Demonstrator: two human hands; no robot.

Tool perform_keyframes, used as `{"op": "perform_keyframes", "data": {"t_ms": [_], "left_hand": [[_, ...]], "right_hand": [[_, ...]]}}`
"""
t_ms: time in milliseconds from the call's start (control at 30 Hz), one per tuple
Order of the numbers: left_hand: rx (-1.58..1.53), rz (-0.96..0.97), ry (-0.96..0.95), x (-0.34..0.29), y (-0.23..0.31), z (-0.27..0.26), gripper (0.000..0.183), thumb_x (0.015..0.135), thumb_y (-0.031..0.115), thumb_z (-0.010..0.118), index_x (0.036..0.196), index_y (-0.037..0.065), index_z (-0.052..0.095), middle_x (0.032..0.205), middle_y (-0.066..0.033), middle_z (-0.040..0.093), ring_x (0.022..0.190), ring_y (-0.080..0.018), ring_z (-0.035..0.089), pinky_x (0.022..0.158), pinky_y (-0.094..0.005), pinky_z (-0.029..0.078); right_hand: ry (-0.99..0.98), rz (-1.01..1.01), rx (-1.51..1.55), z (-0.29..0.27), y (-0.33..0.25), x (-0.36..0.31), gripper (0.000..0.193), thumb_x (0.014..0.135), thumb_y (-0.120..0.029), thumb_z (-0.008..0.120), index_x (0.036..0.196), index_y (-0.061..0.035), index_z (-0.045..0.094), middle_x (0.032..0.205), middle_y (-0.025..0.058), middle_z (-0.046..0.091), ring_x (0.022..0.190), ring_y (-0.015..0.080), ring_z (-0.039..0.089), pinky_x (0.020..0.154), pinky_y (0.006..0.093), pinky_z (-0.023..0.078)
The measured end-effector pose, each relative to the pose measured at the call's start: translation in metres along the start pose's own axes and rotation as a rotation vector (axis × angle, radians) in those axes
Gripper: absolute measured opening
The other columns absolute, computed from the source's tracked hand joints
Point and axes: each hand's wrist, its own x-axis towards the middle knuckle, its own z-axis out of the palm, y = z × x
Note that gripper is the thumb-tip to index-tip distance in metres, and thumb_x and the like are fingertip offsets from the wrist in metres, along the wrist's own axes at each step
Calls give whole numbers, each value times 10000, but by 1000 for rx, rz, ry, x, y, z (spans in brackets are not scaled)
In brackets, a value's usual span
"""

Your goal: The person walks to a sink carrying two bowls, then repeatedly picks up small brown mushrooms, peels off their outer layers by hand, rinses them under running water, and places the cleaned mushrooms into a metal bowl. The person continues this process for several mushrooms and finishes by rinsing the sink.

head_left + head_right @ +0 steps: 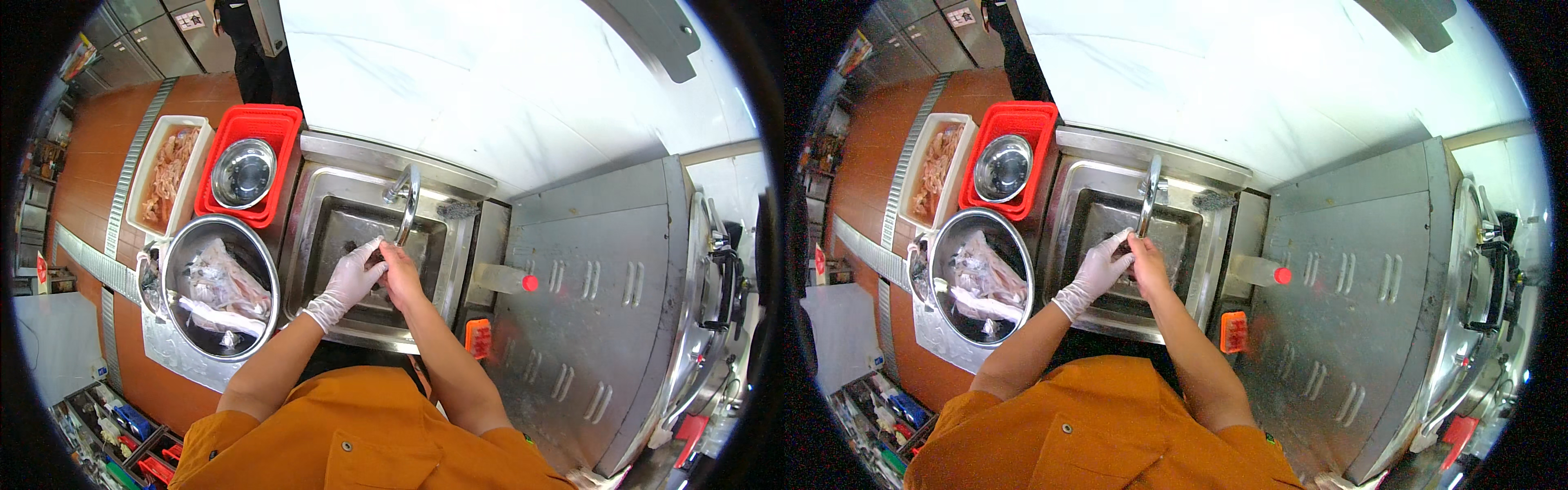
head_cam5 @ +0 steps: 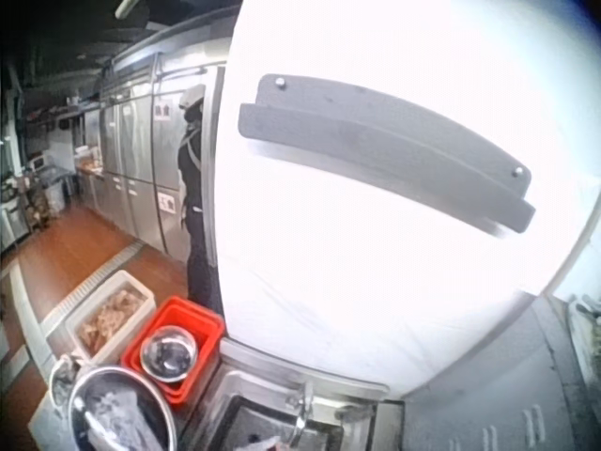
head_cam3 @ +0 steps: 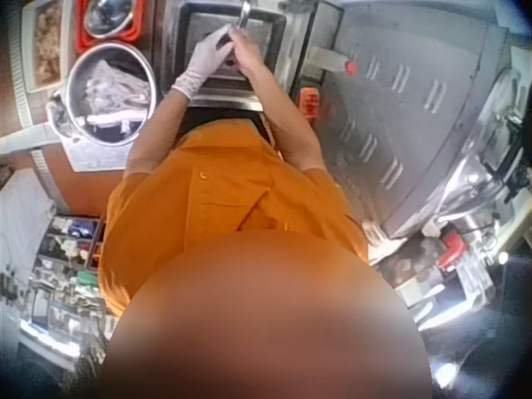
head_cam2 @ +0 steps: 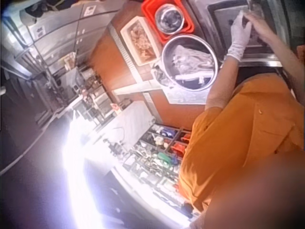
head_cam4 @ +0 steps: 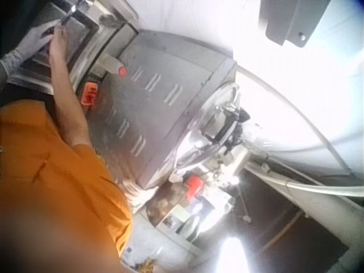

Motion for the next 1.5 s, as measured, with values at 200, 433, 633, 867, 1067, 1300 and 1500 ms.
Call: {"op": "perform_keyframes", "data": {"t_ms": [200,433,633,867,1067,1300,1500], "left_hand": [[-412,-198,-91,10,-10,-9,375,1031,177,678,1388,66,659,1040,-37,754,877,-79,693,740,-252,555],[-782,-315,38,-4,8,-1,387,1028,228,688,1390,90,679,1163,23,739,928,-67,653,785,-249,535],[-780,-262,206,-6,18,15,316,1046,194,659,1323,54,722,1116,12,747,892,-54,640,764,-228,518],[-908,-310,190,8,11,19,305,1071,190,613,1309,26,707,1026,4,741,868,-71,641,788,-237,518],[-1025,-513,-64,5,1,-8,281,1044,206,660,1283,61,688,1042,-12,738,875,-104,662,791,-266,535],[-1452,-541,-97,1,-6,14,217,1041,196,665,1220,77,694,1013,3,705,851,-111,646,785,-263,550],[-1368,-481,16,1,-3,23,271,1063,162,618,1297,32,662,1125,-48,721,959,-147,679,861,-286,570]], "right_hand": [[-175,-123,-265,-3,-11,-8,383,1087,-431,567,1203,-68,521,962,55,674,769,144,664,658,298,510],[2,-516,-640,-4,-15,-11,312,1073,-346,590,1076,-35,562,934,96,680,801,207,655,725,372,515],[120,-515,-616,2,-4,6,346,1069,-372,595,966,-43,571,798,87,650,743,215,622,697,399,486],[-51,-300,-244,-9,-17,-1,277,1063,-331,647,1145,-66,640,878,1,663,763,99,612,661,262,488],[-141,-286,-431,-21,-31,-16,300,1033,-296,704,1224,-70,654,907,-17,653,726,56,543,633,219,437],[-117,-251,-73,-30,-18,-2,164,1072,-240,640,1039,-80,655,838,-57,614,715,32,475,631,226,388],[-100,-332,-216,-31,-18,4,169,1084,-234,617,1124,-85,687,898,-48,651,710,24,506,606,196,387]]}}
